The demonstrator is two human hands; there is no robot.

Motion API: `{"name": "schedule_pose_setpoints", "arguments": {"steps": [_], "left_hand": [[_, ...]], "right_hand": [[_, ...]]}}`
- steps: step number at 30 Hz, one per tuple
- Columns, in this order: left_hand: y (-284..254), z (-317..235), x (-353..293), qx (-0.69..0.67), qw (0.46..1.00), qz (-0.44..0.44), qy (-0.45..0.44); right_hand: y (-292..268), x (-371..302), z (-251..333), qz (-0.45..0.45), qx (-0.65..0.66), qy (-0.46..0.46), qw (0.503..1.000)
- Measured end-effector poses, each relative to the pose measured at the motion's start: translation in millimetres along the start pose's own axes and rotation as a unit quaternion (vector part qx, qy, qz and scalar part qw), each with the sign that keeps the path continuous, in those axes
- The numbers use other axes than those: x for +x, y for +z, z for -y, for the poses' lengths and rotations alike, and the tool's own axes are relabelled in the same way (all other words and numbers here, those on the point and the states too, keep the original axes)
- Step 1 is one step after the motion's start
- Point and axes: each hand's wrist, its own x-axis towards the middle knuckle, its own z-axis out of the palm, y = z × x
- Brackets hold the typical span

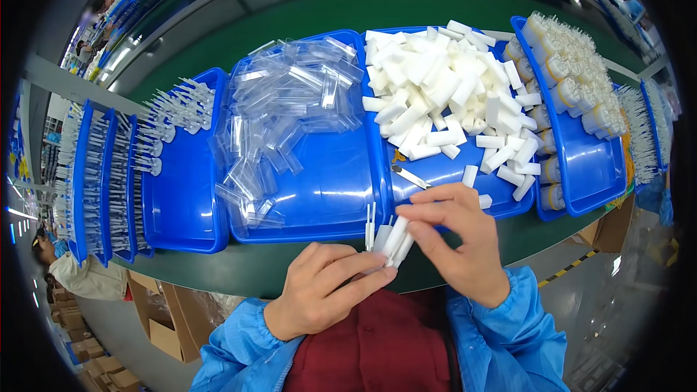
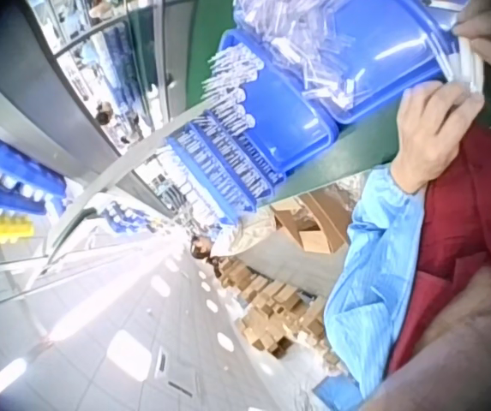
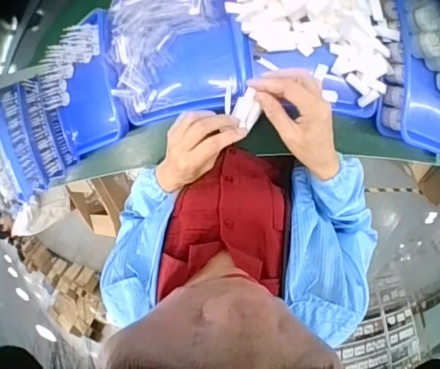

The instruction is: Assembling small plastic components by inserting white filters into clear plastic tubes.

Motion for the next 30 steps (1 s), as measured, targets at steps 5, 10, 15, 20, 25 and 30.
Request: {"name": "schedule_pose_setpoints", "arguments": {"steps": [5,10,15,20,25,30], "left_hand": [[16.4,2.4,-14.5,-0.079,0.983,-0.143,-0.078],[15.0,3.6,-9.6,-0.142,0.977,-0.114,-0.112],[16.2,8.3,-11.6,-0.102,0.988,-0.093,-0.073],[17.2,15.2,-9.7,-0.049,0.996,-0.035,-0.065],[16.2,12.5,-1.8,-0.013,0.998,0.002,-0.066],[19.6,10.7,-2.3,0.005,0.999,0.016,-0.048]], "right_hand": [[9.8,-3.8,5.1,-0.01,-0.041,-0.094,0.995],[25.8,-22.9,-3.0,-0.065,0.104,-0.044,0.991],[-10.4,-2.5,-13.9,-0.073,-0.102,-0.078,0.989],[-69.2,12.2,-38.1,0.023,-0.416,-0.134,0.899],[-66.9,26.0,-52.2,0.134,-0.467,-0.168,0.858],[-52.7,23.2,-40.2,0.033,-0.163,-0.014,0.986]]}}
